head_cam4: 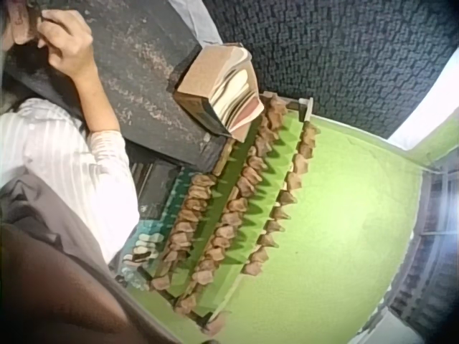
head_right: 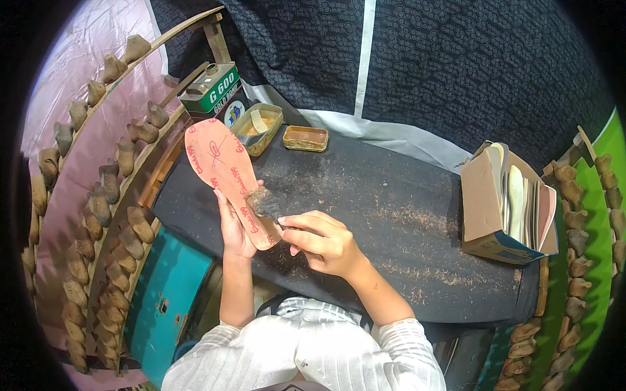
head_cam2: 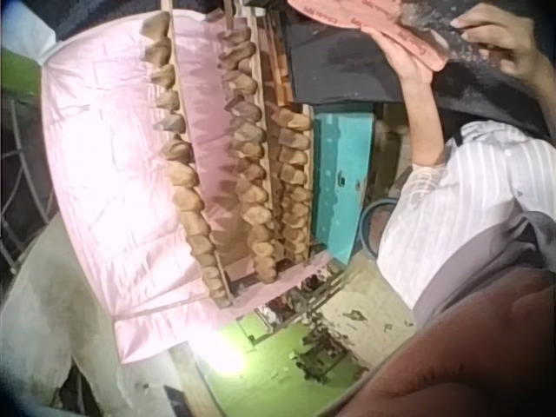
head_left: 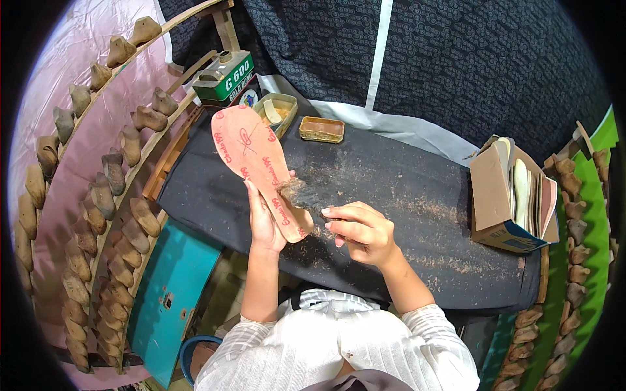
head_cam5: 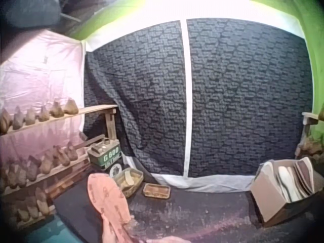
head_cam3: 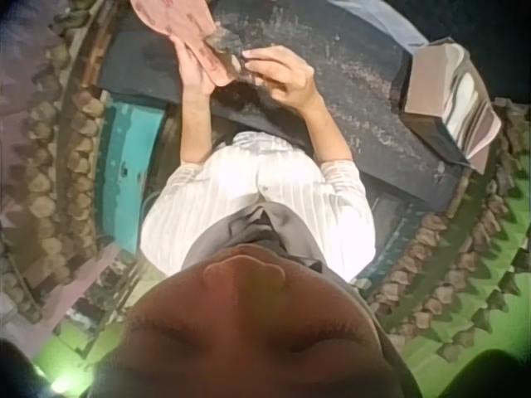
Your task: The person takes shoe soles from a box, applies glue to them using a brush, and places the glued soles into a basket.
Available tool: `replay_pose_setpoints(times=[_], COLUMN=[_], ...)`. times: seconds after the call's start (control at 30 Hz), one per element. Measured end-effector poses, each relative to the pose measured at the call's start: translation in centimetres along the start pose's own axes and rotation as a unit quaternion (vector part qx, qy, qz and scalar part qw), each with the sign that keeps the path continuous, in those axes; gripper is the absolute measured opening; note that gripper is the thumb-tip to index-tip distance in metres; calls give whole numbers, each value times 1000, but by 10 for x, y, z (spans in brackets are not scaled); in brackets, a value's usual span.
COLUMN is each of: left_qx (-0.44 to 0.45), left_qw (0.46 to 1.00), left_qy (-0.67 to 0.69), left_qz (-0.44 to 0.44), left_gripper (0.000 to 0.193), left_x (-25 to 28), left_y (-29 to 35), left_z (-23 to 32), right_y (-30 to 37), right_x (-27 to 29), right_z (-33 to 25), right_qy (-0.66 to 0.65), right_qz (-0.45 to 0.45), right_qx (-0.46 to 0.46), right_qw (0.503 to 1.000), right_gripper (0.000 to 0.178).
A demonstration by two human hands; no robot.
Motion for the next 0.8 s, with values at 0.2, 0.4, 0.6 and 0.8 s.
replay_pose_setpoints(times=[0.2,0.4,0.6,0.8], left_qx=[9,21,14,-10], left_qw=[998,998,998,997], left_qy=[-19,48,55,74], left_qz=[-65,-34,-41,7], left_gripper=[72,65,70,72], left_x=[7,4,4,15], left_y=[-10,-6,-9,-14], left_z=[7,11,12,9], right_y=[3,-4,0,4], right_x=[3,14,6,12], right_z=[-7,-8,-16,-2], right_qy=[-33,-62,-7,-65], right_qz=[-56,8,-32,-37], right_qx=[-24,-12,30,-25], right_qw=[998,998,999,997], right_gripper=[23,27,26,24])
Point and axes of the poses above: each hand's wrist, its own y-axis away from the middle knuckle, its own x-axis out of the back of the hand, z = x × y, the point moved 6 cm from there along -y, towards the middle knuckle, and after that the axes turned 10 degrees about z, right-handed, at the moved point
